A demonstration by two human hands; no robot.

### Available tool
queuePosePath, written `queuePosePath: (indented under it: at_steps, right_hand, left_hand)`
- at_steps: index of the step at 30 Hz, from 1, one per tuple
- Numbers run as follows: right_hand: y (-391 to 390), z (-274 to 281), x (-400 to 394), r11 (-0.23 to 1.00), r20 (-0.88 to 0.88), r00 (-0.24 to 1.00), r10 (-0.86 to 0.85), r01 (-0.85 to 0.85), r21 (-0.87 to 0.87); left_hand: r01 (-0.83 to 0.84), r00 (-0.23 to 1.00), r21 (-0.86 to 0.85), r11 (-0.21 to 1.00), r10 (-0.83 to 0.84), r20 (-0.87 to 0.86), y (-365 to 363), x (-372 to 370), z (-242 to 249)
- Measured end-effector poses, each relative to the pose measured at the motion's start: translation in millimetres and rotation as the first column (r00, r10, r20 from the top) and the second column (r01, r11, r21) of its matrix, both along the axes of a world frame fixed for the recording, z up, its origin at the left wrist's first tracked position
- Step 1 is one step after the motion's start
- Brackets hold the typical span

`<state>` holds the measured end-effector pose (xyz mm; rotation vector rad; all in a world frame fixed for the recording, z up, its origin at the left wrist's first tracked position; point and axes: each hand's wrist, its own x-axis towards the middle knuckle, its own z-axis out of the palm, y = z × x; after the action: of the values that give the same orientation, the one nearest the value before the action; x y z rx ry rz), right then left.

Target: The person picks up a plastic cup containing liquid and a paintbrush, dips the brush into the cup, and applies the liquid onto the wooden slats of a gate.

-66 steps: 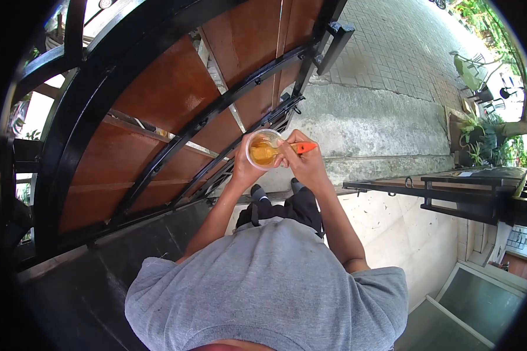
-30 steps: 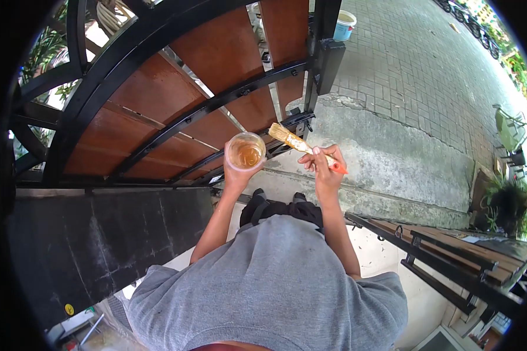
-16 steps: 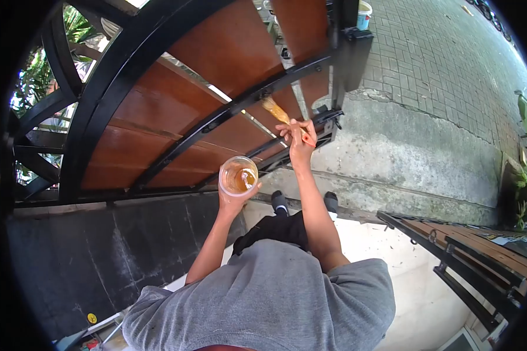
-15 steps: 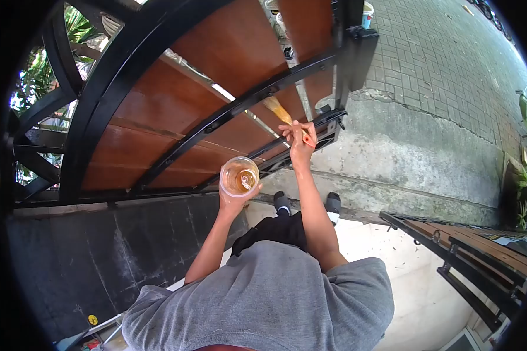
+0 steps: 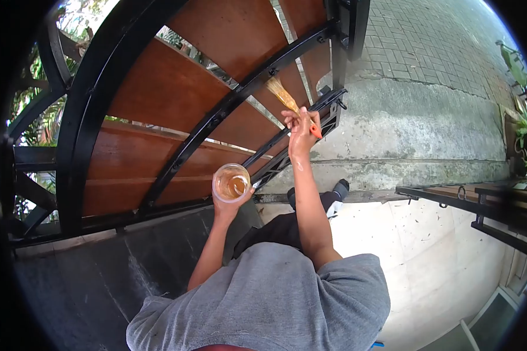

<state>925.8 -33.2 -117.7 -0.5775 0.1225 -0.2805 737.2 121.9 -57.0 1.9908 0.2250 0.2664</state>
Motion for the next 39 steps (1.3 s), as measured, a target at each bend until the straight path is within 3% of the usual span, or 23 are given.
queuePosePath:
  at_steps: [5,9,12,15,16,18,22,25,28,32,33,36,39]
  right_hand:
    - [0.3,-114.9,1.0,0.985,-0.307,0.946,-0.105,0.056,-0.166]
    - [-0.1,-103.5,3.0,0.978,-0.302,0.943,-0.141,0.086,-0.189]
    - [8.4,-47.5,9.4,0.97,-0.104,0.985,-0.135,0.11,-0.216]
    - [7.4,0.5,2.8,0.994,0.011,0.996,-0.088,0.087,0.073]
    - [8.0,-4.2,3.2,0.994,-0.002,0.996,-0.084,0.084,0.064]
    - [10.2,-30.1,2.2,0.995,-0.03,0.996,-0.08,0.081,0.049]
    - [7.0,-141.7,-4.1,0.983,-0.341,0.926,-0.16,0.117,-0.145]
    - [3.1,-158.1,-4.1,0.965,-0.393,0.892,-0.225,0.148,-0.216]
    - [10.3,-123.5,9.9,0.985,-0.293,0.946,-0.138,0.101,-0.138]
    - [7.3,-79.0,7.4,0.964,-0.105,0.98,-0.172,0.189,0.187]
    - [7.9,-77.2,3.6,0.951,-0.118,0.98,-0.163,0.188,0.245]
    - [22.3,-135.6,1.0,0.991,-0.276,0.952,-0.131,0.135,-0.005]
    - [19.2,-190.5,-0.7,0.967,-0.495,0.837,-0.234,0.255,-0.026]
  left_hand:
    - [0.07,0.997,0.055,0.996,-0.069,-0.018,-13.5,2.2,10.7]
    - [0.102,0.995,0.073,0.992,-0.102,-0.014,-14.7,-4.8,12.1]
    - [0.112,0.994,0.082,0.99,-0.11,-0.023,-11.7,-6.8,8.5]
    - [0.108,0.994,0.09,0.99,-0.105,-0.035,-7.4,-12.1,2.2]
    - [0.1,0.994,0.083,0.991,-0.097,-0.04,-5.6,-14.2,-1.0]
    - [0.094,0.995,0.087,0.992,-0.09,-0.049,-3.0,-16.5,-3.5]
    - [0.097,0.994,0.08,0.992,-0.092,-0.063,2.6,-20.5,-11.4]
    - [0.065,0.993,0.04,0.997,-0.06,-0.101,0.7,-23.2,-8.8]
    - [0.123,0.985,0.046,0.991,-0.117,-0.128,1.3,-22.2,-6.6]
    - [0.153,0.983,0.095,0.984,-0.142,-0.117,9.5,-21.3,-7.6]
    - [0.144,0.985,0.088,0.986,-0.134,-0.112,12.5,-21.8,-9.8]
    - [0.158,0.981,0.083,0.984,-0.148,-0.122,17.4,-18.6,-8.0]
    - [0.145,0.986,0.111,0.983,-0.133,-0.104,11.8,-18.6,-6.0]
